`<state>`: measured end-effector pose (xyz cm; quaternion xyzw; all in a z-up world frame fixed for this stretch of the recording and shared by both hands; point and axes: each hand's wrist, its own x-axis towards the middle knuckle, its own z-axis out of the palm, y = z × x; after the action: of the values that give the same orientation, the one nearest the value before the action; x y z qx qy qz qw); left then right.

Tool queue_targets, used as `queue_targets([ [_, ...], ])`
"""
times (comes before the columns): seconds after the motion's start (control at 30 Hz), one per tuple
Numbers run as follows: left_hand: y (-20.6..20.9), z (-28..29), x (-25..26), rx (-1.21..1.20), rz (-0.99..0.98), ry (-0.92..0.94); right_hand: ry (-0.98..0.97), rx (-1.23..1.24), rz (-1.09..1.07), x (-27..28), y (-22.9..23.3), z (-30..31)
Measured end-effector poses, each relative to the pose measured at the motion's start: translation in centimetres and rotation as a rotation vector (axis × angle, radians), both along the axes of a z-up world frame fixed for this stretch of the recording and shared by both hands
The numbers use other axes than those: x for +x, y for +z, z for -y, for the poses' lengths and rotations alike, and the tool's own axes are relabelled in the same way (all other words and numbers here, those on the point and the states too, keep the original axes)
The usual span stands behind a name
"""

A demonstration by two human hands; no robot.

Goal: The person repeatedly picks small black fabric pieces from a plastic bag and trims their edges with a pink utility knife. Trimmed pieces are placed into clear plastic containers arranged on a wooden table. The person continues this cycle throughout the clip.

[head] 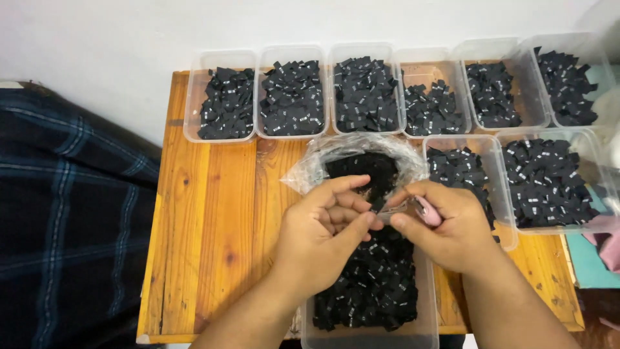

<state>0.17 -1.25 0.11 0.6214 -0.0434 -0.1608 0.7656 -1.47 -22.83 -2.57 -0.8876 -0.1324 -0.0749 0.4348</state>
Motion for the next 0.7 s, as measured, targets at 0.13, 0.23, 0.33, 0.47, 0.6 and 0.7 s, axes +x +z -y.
queue_targets([
  [0.13,-0.1,-0.2,-0.2,0.022,0.094,-0.036,-0.017,-0.002,0.031,-0.2,0.4,-0.8],
  [0.23,-0.3,-0.1,-0.3,0.099,0.144,-0.032,-0.035,0.031,0.020,-0.3,1.0,-1.3],
  [0.33,-0.7,0.1,-0.4,0.098,0.135,-0.034,-0.064,-0.021,0.033,-0.2,0.5,-0.5],
  [0.47,-0.3,-0.3,0.3,0.204,0.389,0.044,-0.292,-0.086,-0.049,0.9,1.2,2.1],
  [0.6,0.6,-0.6,0.4,0.298,0.507,0.092,-0.637,-0.300,-0.161,3.0,3.9,6.7],
  [0.7,-0.1,-1.3,0.3,0.435,0.724,-0.001,-0.735,-0.457,-0.062,4.5,1.6,14.1],
])
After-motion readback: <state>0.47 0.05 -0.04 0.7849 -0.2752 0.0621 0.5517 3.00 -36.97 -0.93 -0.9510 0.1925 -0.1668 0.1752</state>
